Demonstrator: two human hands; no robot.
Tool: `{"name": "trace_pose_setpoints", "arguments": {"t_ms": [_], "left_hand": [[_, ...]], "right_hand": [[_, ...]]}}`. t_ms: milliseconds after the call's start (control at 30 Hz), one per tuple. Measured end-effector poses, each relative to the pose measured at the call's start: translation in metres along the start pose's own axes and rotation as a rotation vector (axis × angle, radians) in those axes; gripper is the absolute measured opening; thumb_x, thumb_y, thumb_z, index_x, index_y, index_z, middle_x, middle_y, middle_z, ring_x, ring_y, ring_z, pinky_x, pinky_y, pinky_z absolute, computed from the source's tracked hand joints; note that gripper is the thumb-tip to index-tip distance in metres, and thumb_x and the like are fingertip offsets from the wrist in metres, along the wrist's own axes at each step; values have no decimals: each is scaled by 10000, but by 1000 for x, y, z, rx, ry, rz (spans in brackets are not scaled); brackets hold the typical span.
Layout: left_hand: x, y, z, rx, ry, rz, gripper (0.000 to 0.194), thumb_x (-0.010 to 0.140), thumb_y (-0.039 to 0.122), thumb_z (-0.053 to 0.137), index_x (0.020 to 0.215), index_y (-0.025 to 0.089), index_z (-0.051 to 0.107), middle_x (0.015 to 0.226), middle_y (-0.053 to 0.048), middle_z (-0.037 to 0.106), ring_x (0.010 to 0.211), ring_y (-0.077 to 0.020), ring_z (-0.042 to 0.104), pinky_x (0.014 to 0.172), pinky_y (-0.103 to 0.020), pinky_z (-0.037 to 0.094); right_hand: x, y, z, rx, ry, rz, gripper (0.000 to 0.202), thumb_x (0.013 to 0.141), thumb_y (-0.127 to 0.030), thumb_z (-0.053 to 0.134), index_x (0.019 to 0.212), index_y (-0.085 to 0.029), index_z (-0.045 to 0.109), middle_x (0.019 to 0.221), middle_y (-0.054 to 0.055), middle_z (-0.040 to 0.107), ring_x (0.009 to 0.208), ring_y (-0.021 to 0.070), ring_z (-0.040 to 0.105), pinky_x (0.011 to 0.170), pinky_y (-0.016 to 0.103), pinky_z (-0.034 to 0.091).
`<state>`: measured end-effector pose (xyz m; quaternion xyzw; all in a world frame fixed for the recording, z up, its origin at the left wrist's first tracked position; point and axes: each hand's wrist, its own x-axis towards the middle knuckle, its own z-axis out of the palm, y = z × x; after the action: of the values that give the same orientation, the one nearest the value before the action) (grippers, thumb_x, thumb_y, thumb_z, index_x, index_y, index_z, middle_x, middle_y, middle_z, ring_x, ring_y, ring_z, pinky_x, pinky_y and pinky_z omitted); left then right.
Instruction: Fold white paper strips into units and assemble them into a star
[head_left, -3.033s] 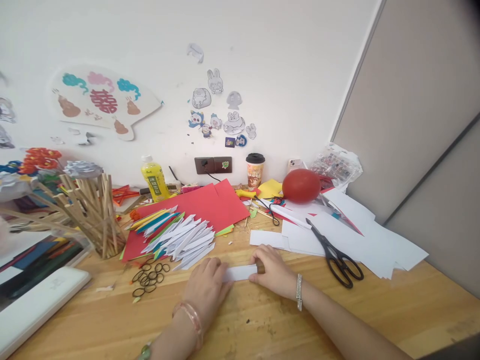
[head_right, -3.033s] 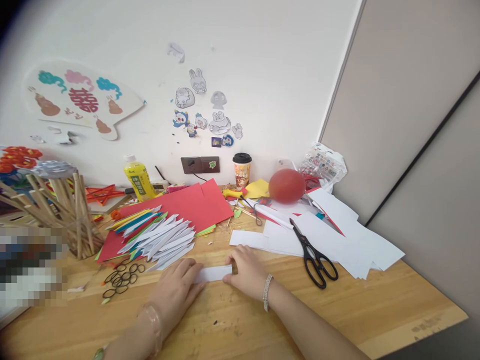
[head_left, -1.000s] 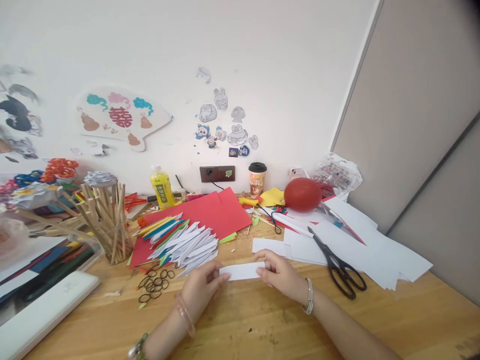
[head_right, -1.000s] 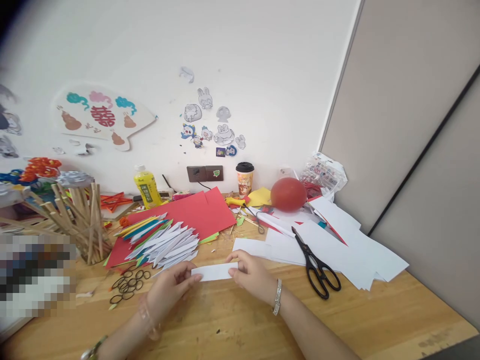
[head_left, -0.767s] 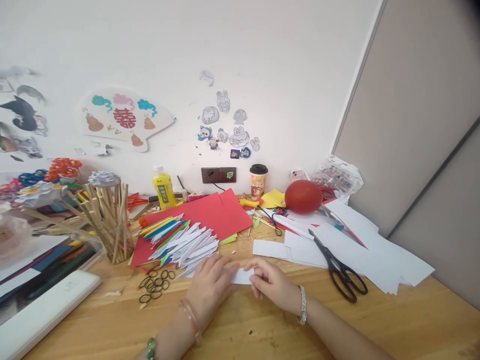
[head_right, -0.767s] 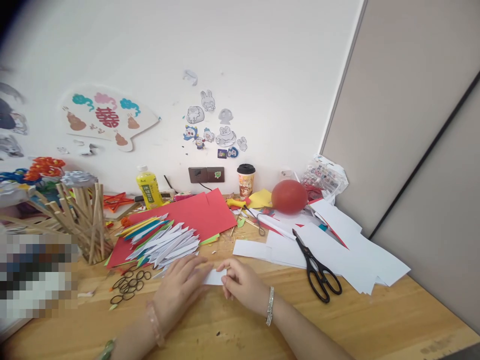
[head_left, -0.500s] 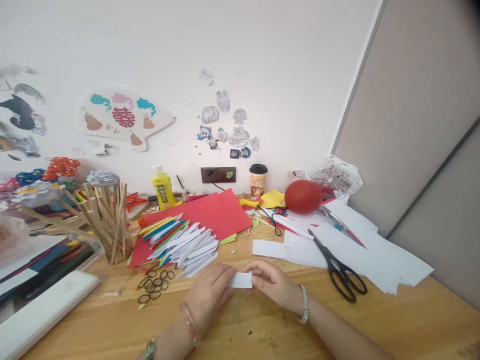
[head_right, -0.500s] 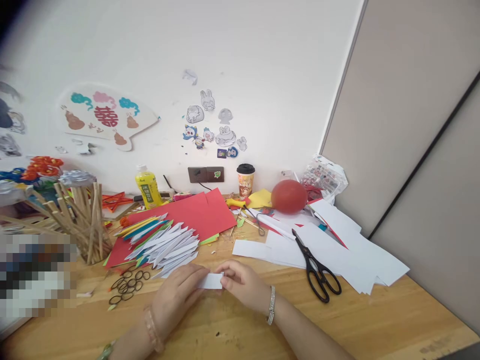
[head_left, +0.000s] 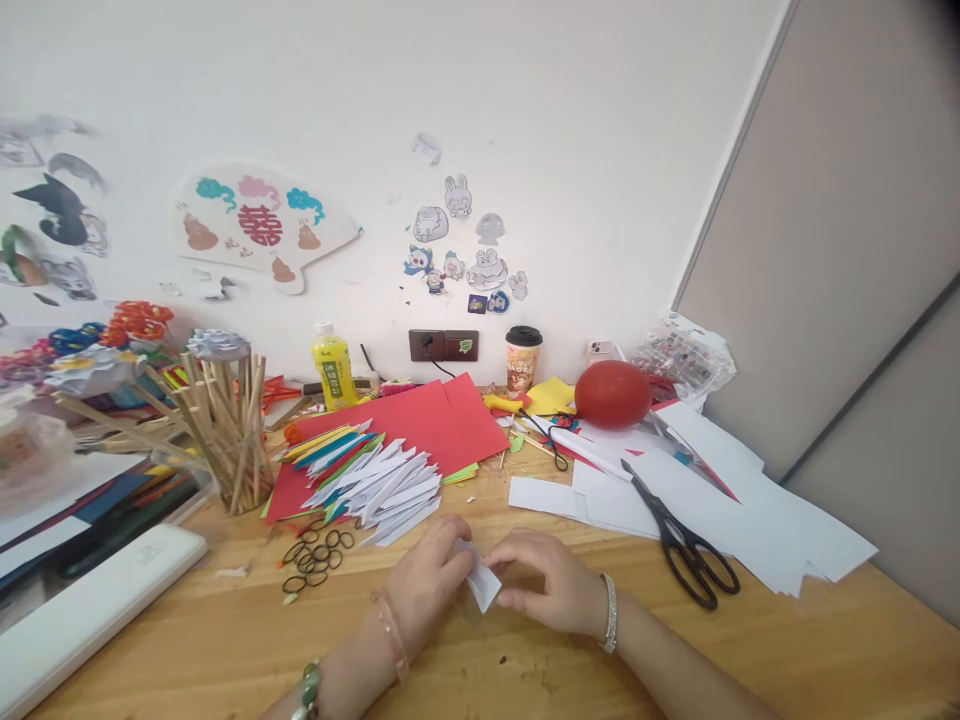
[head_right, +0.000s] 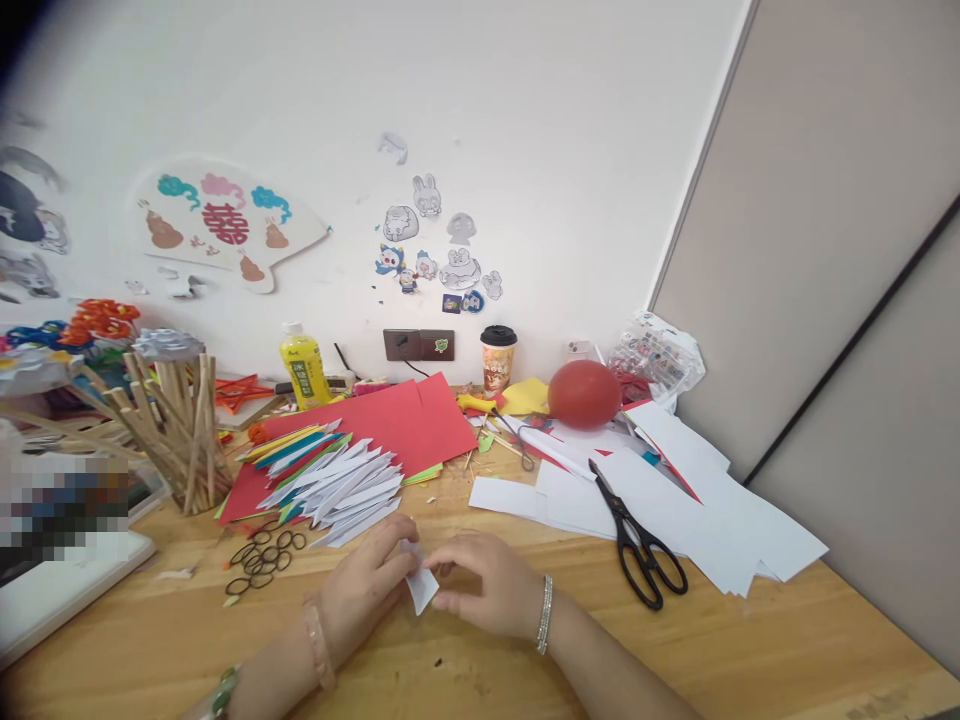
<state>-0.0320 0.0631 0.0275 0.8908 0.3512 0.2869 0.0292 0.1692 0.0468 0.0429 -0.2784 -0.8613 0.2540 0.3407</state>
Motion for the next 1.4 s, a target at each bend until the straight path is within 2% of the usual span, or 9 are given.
{"name": "trace_pose_setpoints", "arguments": {"t_ms": [133, 233, 333, 467, 633, 833, 1000, 1200, 1400], "left_hand": [[1, -1, 2, 24, 14, 77, 205, 792, 98, 382, 675, 174, 531, 912, -34, 497, 857, -152, 480, 720, -247, 441], [2, 0, -1, 68, 74, 185, 181, 793, 82, 398, 739, 171, 546, 930, -59, 504, 918, -177, 461, 767, -281, 440], [3, -2, -4, 101, 103, 296, 164, 802, 83, 423, 818, 176, 557, 962, -76, 531, 999, -210, 435, 813, -324, 425], [4, -4, -8, 122, -31, 416, 211, 857, 121, 402, 705, 179, 537, 823, -36, 573, 827, -160, 495, 707, -276, 421], [5, -1, -11, 118, -112, 452, 246, 884, 147, 375, 696, 181, 531, 695, -19, 560, 732, -144, 498, 666, -263, 394], [2, -1, -10, 32, -172, 366, 226, 878, 221, 403, 747, 192, 584, 759, -32, 590, 738, -150, 517, 680, -271, 406], [5, -4, -7, -253, -237, 200, 196, 862, 277, 451, 787, 198, 615, 814, -40, 615, 801, -146, 538, 745, -260, 424], [9, -13, -2, -450, -269, 121, 154, 799, 287, 549, 702, 187, 614, 776, -32, 625, 796, -143, 548, 775, -271, 421], [6, -7, 5, -335, -245, 13, 120, 791, 196, 515, 701, 176, 593, 769, -30, 584, 790, -149, 508, 738, -268, 404]], "right_hand": [[0, 6, 4, -113, -50, -103, 161, 824, -310, 535, 924, -200, 598, 858, 29, 651, 796, 152, 546, 740, 271, 440], [-1, 13, 6, -316, 22, -195, 225, 891, -176, 381, 832, -172, 599, 760, 36, 630, 714, 137, 507, 654, 244, 433], [-3, 19, 5, -544, 55, -255, 254, 891, -132, 360, 782, -166, 587, 711, 29, 592, 668, 133, 463, 590, 235, 401], [-5, 23, 3, -742, 14, -282, 228, 867, -133, 423, 701, -177, 573, 769, 19, 580, 695, 136, 450, 568, 245, 363], [-4, 20, 0, -686, -98, -323, 266, 883, -131, 406, 690, -178, 583, 842, 10, 620, 732, 127, 468, 642, 257, 385], [-5, 24, -8, -338, -183, -116, 148, 838, -187, 519, 777, -201, 654, 872, 11, 650, 829, 136, 521, 741, 266, 409], [-3, 31, -4, -148, -149, 54, 74, 787, -236, 604, 758, -193, 657, 857, 1, 655, 812, 128, 547, 779, 279, 402], [0, 30, 3, -103, -53, 130, 49, 725, -220, 668, 713, -186, 635, 778, -9, 633, 795, 136, 536, 765, 280, 395], [1, 28, 4, -157, -32, 170, 60, 708, -204, 676, 698, -186, 620, 795, -7, 590, 827, 143, 508, 776, 280, 386]]}}
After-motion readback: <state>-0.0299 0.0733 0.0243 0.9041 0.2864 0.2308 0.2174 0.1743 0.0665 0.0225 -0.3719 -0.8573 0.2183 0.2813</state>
